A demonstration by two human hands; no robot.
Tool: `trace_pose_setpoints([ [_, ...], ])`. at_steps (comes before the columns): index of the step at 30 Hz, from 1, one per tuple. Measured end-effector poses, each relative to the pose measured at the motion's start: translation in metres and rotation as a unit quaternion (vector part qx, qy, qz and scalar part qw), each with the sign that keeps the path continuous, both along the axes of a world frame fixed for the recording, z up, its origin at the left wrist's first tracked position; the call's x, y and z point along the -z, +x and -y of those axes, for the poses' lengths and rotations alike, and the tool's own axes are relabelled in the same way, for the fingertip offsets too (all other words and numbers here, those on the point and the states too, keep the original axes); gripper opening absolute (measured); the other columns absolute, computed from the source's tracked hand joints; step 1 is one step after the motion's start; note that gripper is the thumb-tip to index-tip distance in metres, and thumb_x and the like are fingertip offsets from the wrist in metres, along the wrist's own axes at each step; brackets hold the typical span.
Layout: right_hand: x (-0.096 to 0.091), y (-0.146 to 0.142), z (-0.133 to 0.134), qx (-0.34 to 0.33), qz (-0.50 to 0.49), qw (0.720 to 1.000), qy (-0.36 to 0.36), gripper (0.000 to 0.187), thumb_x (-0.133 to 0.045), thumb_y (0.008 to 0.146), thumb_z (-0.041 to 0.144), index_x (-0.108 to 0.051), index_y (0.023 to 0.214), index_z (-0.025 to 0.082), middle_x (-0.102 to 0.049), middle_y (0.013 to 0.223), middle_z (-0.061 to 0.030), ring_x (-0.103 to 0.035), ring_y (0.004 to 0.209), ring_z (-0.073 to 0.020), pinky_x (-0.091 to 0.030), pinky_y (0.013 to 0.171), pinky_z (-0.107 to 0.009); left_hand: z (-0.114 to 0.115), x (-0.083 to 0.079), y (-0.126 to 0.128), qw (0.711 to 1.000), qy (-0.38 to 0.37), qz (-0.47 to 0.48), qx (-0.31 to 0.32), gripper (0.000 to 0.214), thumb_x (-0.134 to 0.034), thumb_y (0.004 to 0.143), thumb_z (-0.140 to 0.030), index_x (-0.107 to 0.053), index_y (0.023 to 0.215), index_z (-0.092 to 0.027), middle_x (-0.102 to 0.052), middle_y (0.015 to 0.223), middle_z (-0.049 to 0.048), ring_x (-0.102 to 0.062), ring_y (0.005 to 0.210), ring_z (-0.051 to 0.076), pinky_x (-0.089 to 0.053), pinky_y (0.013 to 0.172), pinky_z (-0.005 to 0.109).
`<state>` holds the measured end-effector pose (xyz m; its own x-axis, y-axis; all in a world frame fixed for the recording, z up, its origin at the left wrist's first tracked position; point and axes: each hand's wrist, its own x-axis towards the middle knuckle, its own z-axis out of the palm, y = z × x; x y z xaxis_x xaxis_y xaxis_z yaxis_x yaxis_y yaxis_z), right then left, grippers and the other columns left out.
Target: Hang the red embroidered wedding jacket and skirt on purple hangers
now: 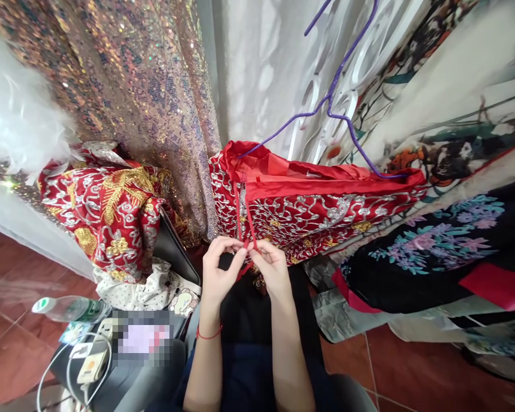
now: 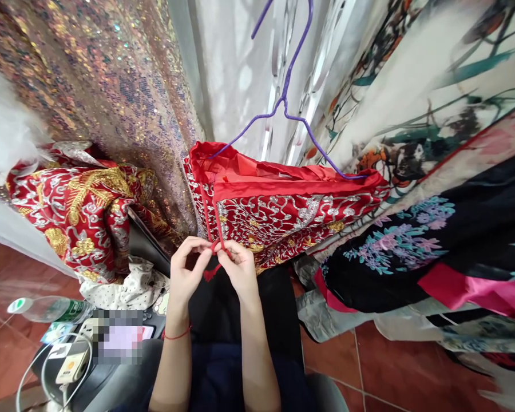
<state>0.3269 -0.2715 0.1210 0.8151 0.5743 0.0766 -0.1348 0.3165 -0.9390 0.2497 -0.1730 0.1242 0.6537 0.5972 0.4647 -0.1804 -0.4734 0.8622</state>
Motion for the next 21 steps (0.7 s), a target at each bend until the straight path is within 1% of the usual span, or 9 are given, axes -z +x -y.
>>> trace_pose_setpoints([
  [2,0.000,0.001,0.000,-0.009,0.005,1.000,-0.004,0.018,-0.072,0.074,0.038,-0.065,0.071,0.022,-0.062,0.069,0.0001,-0.054,0.063,-0.0134,-0.051,0.071,-0.030,0.004,0.000,0.002,1.000,-0.018,-0.017,0.010,0.015,-0.072,0.086,-0.034,-0.071,0.092,-0.020,-0.067,0.085,0.0027,-0.060,0.078,0.015,-0.049,0.075,0.028],
  [4,0.000,0.001,0.000,-0.004,0.001,1.000,-0.006,0.018,-0.072,0.074,0.039,-0.067,0.073,0.022,-0.063,0.071,-0.0006,-0.057,0.066,-0.0147,-0.053,0.073,-0.031,0.007,0.001,0.005,0.998,-0.055,-0.001,0.006,0.015,-0.074,0.084,-0.034,-0.072,0.089,-0.020,-0.067,0.085,0.0024,-0.061,0.079,0.015,-0.049,0.075,0.027],
  [6,0.001,0.000,-0.001,0.013,-0.007,1.000,-0.011,0.018,-0.072,0.076,0.039,-0.068,0.076,0.022,-0.061,0.070,0.0001,-0.055,0.064,-0.0137,-0.051,0.068,-0.029,0.006,0.005,0.007,0.993,-0.109,0.040,-0.014,0.016,-0.073,0.085,-0.036,-0.071,0.085,-0.020,-0.067,0.086,0.0023,-0.062,0.081,0.014,-0.050,0.076,0.026],
  [10,0.004,0.000,0.001,0.027,-0.021,0.999,-0.017,0.019,-0.069,0.079,0.040,-0.069,0.078,0.021,-0.059,0.071,0.0000,-0.051,0.063,-0.0114,-0.039,0.055,-0.023,-0.009,0.021,0.009,0.963,-0.236,0.082,-0.104,0.023,-0.071,0.085,-0.042,-0.067,0.088,-0.019,-0.066,0.082,0.0007,-0.062,0.075,0.012,-0.051,0.072,0.023],
  [12,0.005,0.000,0.002,0.024,-0.028,0.999,-0.017,0.021,-0.070,0.079,0.041,-0.069,0.082,0.020,-0.059,0.072,0.0000,-0.047,0.061,-0.0101,-0.034,0.052,-0.022,-0.018,0.030,0.009,0.956,-0.250,0.069,-0.138,0.025,-0.069,0.085,-0.042,-0.062,0.088,-0.018,-0.065,0.083,0.0012,-0.063,0.077,0.012,-0.051,0.072,0.023],
  [14,0.004,0.001,0.004,0.019,-0.036,0.999,-0.020,0.023,-0.071,0.079,0.042,-0.068,0.087,0.020,-0.058,0.073,0.0009,-0.043,0.058,-0.0085,-0.031,0.050,-0.022,-0.023,0.036,0.010,0.957,-0.216,0.069,-0.181,0.024,-0.067,0.087,-0.039,-0.057,0.094,-0.019,-0.065,0.092,0.0032,-0.065,0.086,0.014,-0.052,0.080,0.025],
  [17,0.001,0.001,0.007,0.010,-0.051,0.998,-0.017,0.027,-0.070,0.078,0.041,-0.066,0.096,0.022,-0.053,0.071,0.0037,-0.035,0.055,-0.0069,-0.026,0.048,-0.021,-0.021,0.034,0.011,0.964,-0.089,0.066,-0.241,0.032,-0.064,0.089,-0.034,-0.052,0.116,-0.021,-0.061,0.119,0.0096,-0.061,0.112,0.018,-0.047,0.101,0.034],
  [19,-0.001,0.001,0.008,-0.001,-0.052,0.999,-0.005,0.028,-0.067,0.077,0.037,-0.065,0.101,0.023,-0.047,0.066,0.0060,-0.030,0.053,-0.0066,-0.023,0.047,-0.020,-0.014,0.026,0.011,0.981,0.008,0.032,-0.190,0.035,-0.063,0.091,-0.032,-0.054,0.124,-0.022,-0.058,0.131,0.0117,-0.054,0.126,0.021,-0.040,0.112,0.039],
  [21,0.000,0.002,0.007,-0.021,-0.044,0.999,0.010,0.027,-0.064,0.076,0.033,-0.064,0.100,0.022,-0.041,0.062,0.0074,-0.027,0.052,-0.0068,-0.021,0.046,-0.020,-0.007,0.018,0.010,0.997,0.043,-0.014,-0.065,0.029,-0.059,0.093,-0.032,-0.060,0.120,-0.022,-0.063,0.128,0.0105,-0.057,0.124,0.022,-0.040,0.112,0.040],
])
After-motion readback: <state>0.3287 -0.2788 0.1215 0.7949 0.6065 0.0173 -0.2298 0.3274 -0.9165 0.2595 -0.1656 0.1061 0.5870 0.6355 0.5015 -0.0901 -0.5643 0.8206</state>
